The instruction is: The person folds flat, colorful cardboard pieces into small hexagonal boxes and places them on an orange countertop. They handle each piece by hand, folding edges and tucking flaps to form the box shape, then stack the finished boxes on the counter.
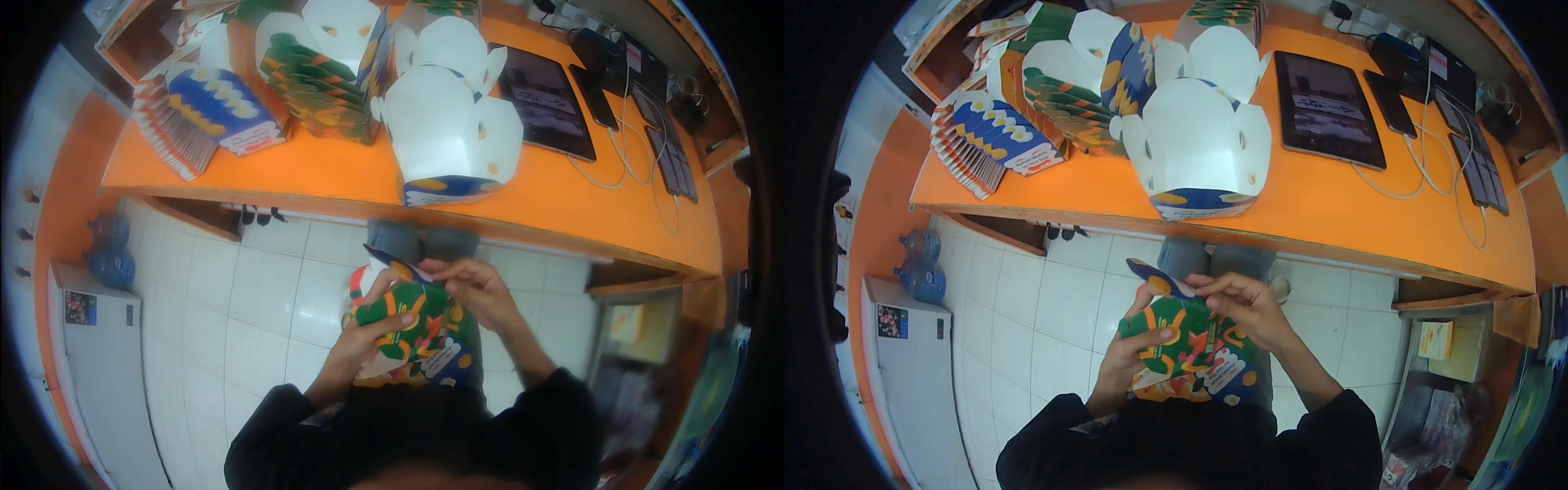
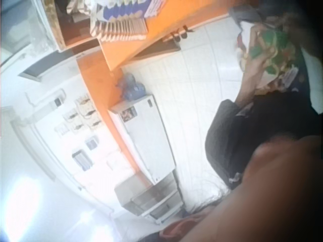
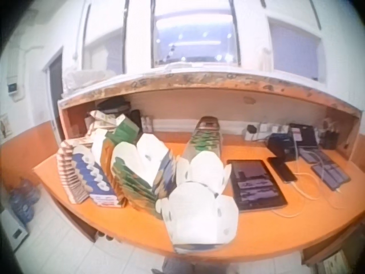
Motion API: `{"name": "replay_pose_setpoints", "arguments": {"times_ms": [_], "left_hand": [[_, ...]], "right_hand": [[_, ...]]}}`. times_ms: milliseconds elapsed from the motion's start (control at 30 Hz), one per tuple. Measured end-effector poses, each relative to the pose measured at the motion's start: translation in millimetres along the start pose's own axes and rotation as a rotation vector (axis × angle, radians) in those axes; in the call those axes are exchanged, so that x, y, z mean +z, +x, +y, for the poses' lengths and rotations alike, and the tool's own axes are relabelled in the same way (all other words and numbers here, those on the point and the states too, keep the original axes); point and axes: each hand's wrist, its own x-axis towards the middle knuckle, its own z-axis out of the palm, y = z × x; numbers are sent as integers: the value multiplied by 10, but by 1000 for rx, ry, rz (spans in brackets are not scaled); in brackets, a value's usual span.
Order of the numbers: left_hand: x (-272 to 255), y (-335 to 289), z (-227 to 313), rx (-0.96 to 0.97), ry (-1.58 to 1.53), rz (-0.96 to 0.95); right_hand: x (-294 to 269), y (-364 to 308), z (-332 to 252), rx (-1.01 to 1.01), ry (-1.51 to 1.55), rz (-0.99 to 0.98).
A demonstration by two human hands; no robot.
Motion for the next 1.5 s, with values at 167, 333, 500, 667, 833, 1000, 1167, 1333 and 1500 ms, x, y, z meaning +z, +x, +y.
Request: {"name": "replay_pose_setpoints", "arguments": {"times_ms": [167, 333, 500, 667, 833, 1000, 1167, 1333, 1500], "left_hand": [[-49, -110, 33, -121, 28, -53], [-45, -221, -109, 13, -61, -119], [-313, -155, -186, 6, -597, -405], [-411, -89, -113, -137, -13, 183], [-178, -141, -37, -86, 458, 8], [-22, -224, 94, 7, 708, -162], [-35, -187, 164, -91, 750, -191], [-89, -165, 167, -104, 688, -225], [-124, -149, 148, -101, 589, -292]], "right_hand": [[24, -13, 47, 157, 5, -78], [92, -8, -9, 129, -287, 9], [102, -24, -30, 4, -401, -14], [110, 0, 49, -295, -646, -128], [167, 28, 52, -87, -440, 36], [121, 44, -97, -185, -676, -44], [149, -21, -115, -227, -748, 25], [108, -58, -79, -208, -776, -13], [82, -12, -3, -88, -304, 23]]}}
